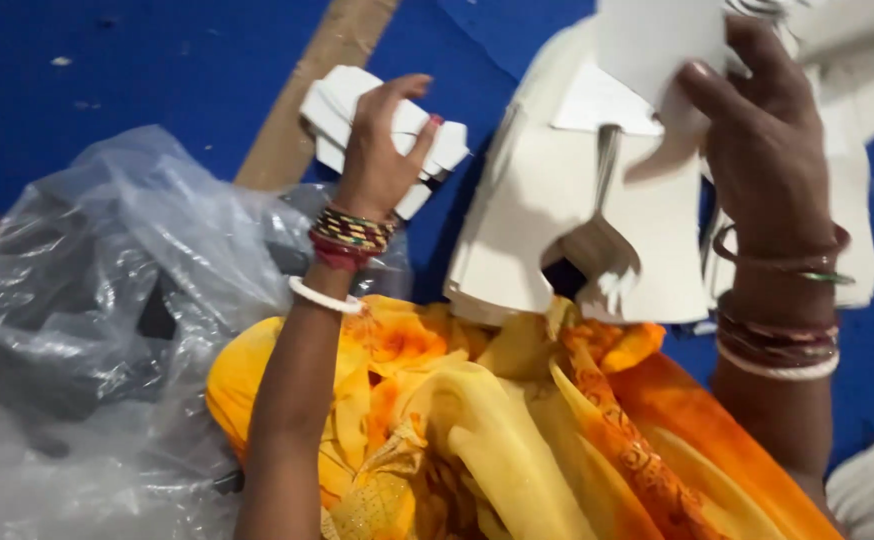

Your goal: The person sits on the floor and assembles white shoe parts by hand. They pick up individual pieces, align them with a larger shoe-shaped base, and press them into place. The person handles multiple white components and stacks them on the base repeatedly.

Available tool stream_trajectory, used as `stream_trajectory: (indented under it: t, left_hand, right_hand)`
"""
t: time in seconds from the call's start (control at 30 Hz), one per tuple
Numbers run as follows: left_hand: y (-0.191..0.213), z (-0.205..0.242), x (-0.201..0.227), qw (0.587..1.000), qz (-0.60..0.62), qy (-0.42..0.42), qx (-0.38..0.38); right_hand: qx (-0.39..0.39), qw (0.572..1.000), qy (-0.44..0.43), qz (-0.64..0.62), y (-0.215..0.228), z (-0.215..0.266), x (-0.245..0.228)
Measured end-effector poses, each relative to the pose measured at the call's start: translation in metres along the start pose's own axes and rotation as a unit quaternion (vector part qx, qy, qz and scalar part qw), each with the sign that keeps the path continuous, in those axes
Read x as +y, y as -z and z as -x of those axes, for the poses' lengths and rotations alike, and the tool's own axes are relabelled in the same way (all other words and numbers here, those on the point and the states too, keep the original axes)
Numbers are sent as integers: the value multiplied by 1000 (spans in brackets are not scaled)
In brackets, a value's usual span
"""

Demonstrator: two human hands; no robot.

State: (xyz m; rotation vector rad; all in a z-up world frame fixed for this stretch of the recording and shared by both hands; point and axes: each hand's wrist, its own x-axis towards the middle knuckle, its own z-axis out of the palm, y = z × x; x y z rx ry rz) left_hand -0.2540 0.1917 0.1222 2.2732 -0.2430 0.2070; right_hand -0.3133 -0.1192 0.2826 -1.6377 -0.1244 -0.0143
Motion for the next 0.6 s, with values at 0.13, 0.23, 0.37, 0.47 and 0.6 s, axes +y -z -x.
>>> stream_trajectory:
  t: [0.13,0.23,0.37,0.47,0.6]
  left_hand:
    - [-22,11,81,976,74,-183,-94]
    - [-59,14,101,955,55,-265,-124]
    - [-112,-12,88,944,-18,-292,-153]
    - [-115,-19,93,947,-67,-265,-167]
    - [-119,-16,91,948,-93,-263,-151]
  right_hand:
    - [173,965,-177,-85,44,66,34]
    - [220,934,-263,-102,47,102,70]
    - [194,940,-252,-125,25,106,104]
    - [203,948,-201,-137,22,106,122]
    - [209,955,-181,-111,19,110,124]
